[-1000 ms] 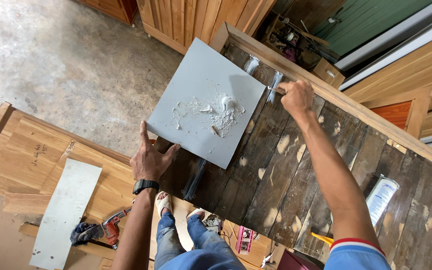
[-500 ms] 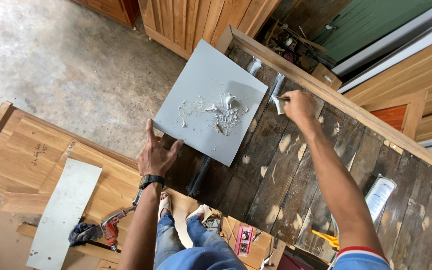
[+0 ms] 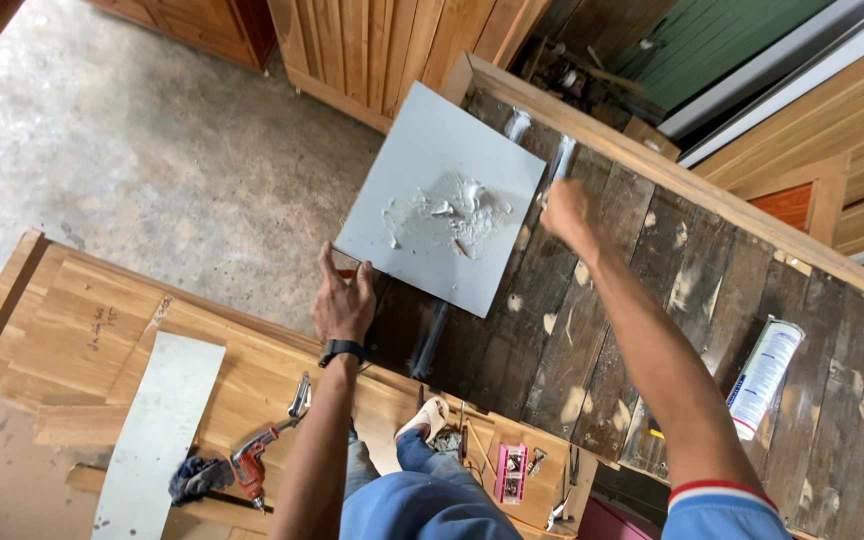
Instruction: The person prepares a white putty mixture on a board and then uses a small scraper to apply it into the gaps between wooden slats on the top of a wooden cabinet.
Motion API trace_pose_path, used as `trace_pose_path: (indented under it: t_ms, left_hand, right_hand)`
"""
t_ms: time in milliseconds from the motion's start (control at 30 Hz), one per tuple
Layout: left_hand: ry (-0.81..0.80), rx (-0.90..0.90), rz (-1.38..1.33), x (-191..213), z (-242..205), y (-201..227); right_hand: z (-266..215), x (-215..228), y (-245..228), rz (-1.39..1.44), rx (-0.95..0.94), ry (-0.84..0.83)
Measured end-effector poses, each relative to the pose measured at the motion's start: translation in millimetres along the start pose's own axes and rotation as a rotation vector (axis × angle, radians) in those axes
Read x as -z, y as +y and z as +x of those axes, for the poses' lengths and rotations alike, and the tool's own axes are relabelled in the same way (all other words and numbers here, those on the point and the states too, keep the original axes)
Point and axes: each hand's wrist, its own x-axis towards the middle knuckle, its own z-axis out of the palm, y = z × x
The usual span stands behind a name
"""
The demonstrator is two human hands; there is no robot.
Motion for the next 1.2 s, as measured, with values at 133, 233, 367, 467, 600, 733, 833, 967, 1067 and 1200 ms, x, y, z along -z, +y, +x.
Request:
trace_pose_path:
  t_ms: [133,233,367,467,600,733,833,967,1067,1200]
  left_hand:
    - [0.024,-0.009,-0.019,-5,5,-3]
    - [0.018,-0.011,-0.010,-2,3,-1]
    - [-0.009,-0.030,-0.049,9,-3,6]
    - [-0.084,0.003,-0.045,11,-1,6]
    - [-0.119,0.006,-0.038,18,-3,13]
    - [-0.135,0.003,0.006,20,-3,14]
    - [-0.169,0.023,0.028,24,-2,17]
    - [-0.179,0.034,0.040,33,-5,25]
    - [-0.192,-0.018,0.050,32,-5,23]
    - [-0.179,0.006,0.043,33,-4,27]
  right_hand:
    - [-17,7,8,-0.042,0.030,-0.019]
    - [-9,19,5,0.030,-0.086,0.057]
    - [-12,8,-9,-0.081,-0.105,0.053]
    - [-34,3,-13,-0.017,0.018,0.018]
    - [-47,40,-27,0.069,0.088,0.049]
    - [-42,41,-52,0.205,0.196,0.081]
    - [-30,34,-60,0.125,0.248,0.092]
    - [-30,44,-71,-0.007,0.303,0.037]
    - [-16,30,-91,-0.023,0.260,-0.015]
    - [-7,23,-86,-0.014,0.288,-0.005]
